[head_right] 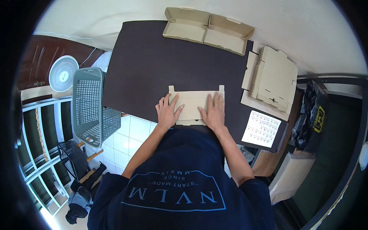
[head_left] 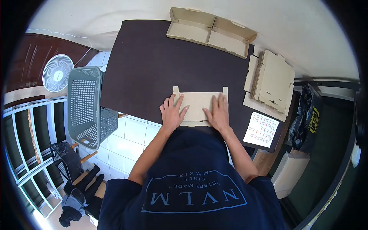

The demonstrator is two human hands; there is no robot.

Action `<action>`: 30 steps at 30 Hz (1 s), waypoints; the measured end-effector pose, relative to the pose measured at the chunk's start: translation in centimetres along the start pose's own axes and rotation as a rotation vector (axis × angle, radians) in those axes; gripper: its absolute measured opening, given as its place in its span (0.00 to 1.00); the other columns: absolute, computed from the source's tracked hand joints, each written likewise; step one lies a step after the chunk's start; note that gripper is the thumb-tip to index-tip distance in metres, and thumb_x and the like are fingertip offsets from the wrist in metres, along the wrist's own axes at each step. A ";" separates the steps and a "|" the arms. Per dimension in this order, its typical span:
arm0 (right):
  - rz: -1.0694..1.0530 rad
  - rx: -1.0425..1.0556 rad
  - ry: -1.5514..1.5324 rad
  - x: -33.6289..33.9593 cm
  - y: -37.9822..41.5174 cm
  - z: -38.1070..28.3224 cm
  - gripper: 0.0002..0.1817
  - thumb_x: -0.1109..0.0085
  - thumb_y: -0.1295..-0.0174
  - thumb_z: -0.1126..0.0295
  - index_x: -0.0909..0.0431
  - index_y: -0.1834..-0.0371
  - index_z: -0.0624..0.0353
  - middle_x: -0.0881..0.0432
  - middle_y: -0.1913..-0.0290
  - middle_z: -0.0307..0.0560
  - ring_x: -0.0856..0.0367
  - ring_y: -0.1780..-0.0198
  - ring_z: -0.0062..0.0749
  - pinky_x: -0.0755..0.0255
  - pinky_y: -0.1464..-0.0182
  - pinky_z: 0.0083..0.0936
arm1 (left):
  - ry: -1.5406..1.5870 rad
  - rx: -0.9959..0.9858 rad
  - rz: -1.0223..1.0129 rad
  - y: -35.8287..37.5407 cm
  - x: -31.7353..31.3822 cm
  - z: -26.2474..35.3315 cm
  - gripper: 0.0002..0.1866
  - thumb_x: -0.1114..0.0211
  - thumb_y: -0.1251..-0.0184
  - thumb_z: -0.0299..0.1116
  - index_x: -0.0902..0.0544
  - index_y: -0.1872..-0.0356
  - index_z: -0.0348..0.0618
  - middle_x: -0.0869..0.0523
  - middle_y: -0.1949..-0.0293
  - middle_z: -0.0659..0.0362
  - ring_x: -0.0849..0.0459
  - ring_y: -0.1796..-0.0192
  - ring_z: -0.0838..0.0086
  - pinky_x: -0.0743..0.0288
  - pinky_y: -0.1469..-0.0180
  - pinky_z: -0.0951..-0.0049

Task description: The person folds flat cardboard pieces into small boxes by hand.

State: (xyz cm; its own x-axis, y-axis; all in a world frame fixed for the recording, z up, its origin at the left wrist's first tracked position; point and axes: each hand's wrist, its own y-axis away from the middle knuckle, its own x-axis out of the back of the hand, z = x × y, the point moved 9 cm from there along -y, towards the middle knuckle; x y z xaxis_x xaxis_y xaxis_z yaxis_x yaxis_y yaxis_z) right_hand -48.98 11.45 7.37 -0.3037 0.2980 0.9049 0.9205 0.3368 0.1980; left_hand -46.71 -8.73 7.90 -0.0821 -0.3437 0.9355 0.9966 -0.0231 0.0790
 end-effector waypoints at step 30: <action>0.002 0.144 0.094 1.6 -3.3 -3.6 0.41 0.45 0.29 0.45 0.37 0.24 0.66 0.42 0.20 0.63 0.51 0.19 0.71 0.54 0.23 0.65 | 0.004 -0.037 -0.058 -3.1 0.0 -0.1 0.37 0.39 0.26 0.52 0.38 0.20 0.56 0.43 0.21 0.44 0.36 0.30 0.48 0.39 0.38 0.48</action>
State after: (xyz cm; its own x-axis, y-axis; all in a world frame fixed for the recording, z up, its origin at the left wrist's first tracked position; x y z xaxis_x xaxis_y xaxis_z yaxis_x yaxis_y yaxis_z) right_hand -51.60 7.65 9.51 -0.2712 0.2164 0.9379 0.8744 0.4628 0.1460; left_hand -49.77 -8.78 7.64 -0.1396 -0.3442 0.9284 0.9897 -0.0780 0.1199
